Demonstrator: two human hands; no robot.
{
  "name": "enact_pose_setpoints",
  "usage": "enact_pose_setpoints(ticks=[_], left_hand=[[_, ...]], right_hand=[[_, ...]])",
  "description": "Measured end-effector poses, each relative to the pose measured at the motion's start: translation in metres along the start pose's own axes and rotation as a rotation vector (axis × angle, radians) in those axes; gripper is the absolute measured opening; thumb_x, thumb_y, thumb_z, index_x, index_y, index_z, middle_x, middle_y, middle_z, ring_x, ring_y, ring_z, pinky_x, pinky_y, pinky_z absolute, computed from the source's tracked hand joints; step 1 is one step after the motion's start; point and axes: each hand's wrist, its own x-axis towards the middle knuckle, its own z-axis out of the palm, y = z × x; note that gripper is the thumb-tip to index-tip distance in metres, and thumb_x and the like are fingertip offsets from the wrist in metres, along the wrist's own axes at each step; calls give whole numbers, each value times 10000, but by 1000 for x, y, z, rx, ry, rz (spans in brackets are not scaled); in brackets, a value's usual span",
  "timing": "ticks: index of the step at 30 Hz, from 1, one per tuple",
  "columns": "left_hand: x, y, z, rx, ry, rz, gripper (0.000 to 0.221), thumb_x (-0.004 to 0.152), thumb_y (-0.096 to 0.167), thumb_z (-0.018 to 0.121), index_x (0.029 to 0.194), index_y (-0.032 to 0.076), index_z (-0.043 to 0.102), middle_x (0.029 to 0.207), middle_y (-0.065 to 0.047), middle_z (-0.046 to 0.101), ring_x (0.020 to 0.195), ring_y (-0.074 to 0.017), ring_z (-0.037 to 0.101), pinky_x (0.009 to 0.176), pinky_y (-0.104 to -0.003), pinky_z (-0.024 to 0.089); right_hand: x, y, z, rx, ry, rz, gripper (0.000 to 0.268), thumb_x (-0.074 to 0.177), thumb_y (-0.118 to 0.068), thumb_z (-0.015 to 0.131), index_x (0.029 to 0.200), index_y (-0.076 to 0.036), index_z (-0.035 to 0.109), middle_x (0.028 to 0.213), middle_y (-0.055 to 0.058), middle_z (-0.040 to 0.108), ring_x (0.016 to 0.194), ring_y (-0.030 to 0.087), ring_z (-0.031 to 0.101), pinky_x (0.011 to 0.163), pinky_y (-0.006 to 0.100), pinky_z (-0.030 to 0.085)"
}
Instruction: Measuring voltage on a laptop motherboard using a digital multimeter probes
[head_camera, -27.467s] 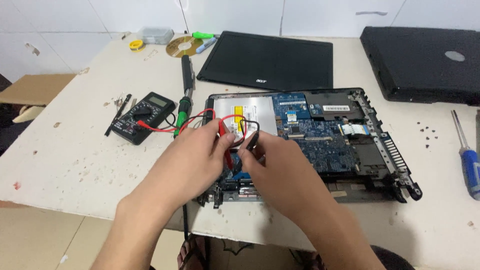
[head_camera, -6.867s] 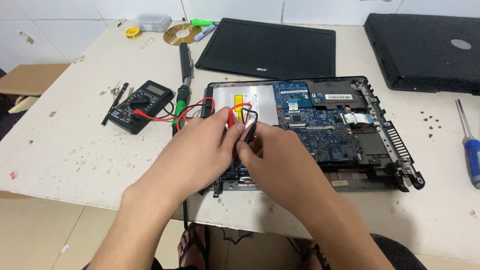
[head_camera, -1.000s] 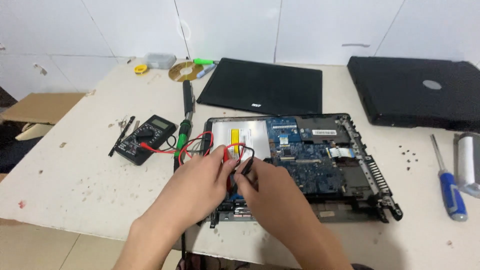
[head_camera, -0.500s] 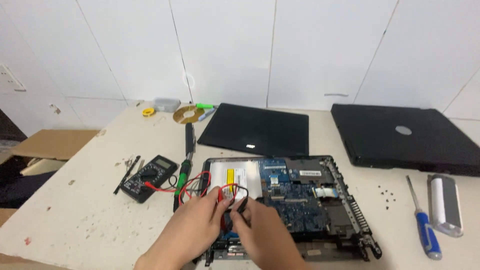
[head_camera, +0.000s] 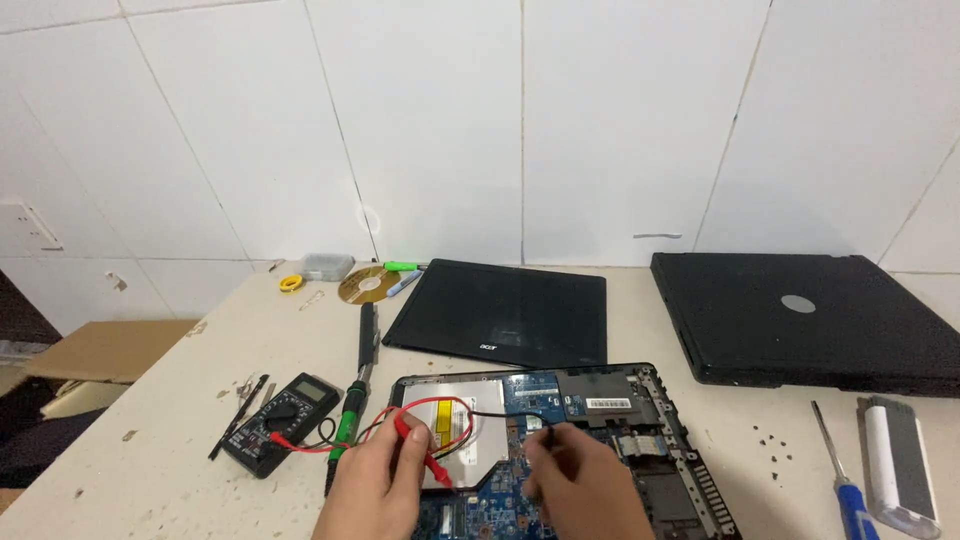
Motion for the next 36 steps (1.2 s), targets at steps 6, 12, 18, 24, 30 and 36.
enact_pose_setpoints(ticks=[6,12,18,24,30,36], left_hand=[[-23,64,-16,-311,-236,-301,197,995,276,588,1011,153,741,725,-37,767,635,-132,637,647,-231,522],[-25,53,-9,-453,-364,-303,225,998,224,605,1000,86,783,727,-49,741,546,-134,546,542,-228,446],[-15,28,-9,-48,-258,-131,283,940,426,541,1023,259,754,769,48,767,722,-78,664,678,-209,485],[7,-16,12,183,-350,-32,339,946,539,413,1031,370,693,864,45,772,849,-129,744,788,-245,540],[25,-28,14,266,-515,-71,330,954,610,385,1121,448,619,1042,87,734,1045,-105,695,904,-219,491],[9,4,-8,451,-577,-228,410,919,711,417,1294,591,533,1218,13,637,1187,-177,604,1005,-299,486]], right_hand=[[6,5,-19,33,35,31,274,1024,-344,511,1120,-193,718,748,12,706,564,102,552,597,220,460],[2,4,-16,31,45,62,302,1030,-358,487,1110,-195,729,772,16,726,573,109,568,596,216,461],[-2,5,-16,55,84,95,333,1036,-372,463,1100,-197,739,796,21,746,582,115,584,594,211,461],[9,14,-1,46,42,18,434,1004,-511,383,1008,-236,718,748,-20,726,555,95,572,563,203,430],[27,14,16,-150,74,100,370,989,-539,425,1030,-326,724,860,-143,795,665,25,658,681,162,493],[50,31,24,-289,55,18,310,958,-506,535,1147,-325,701,968,-138,803,890,-5,742,854,142,562]])
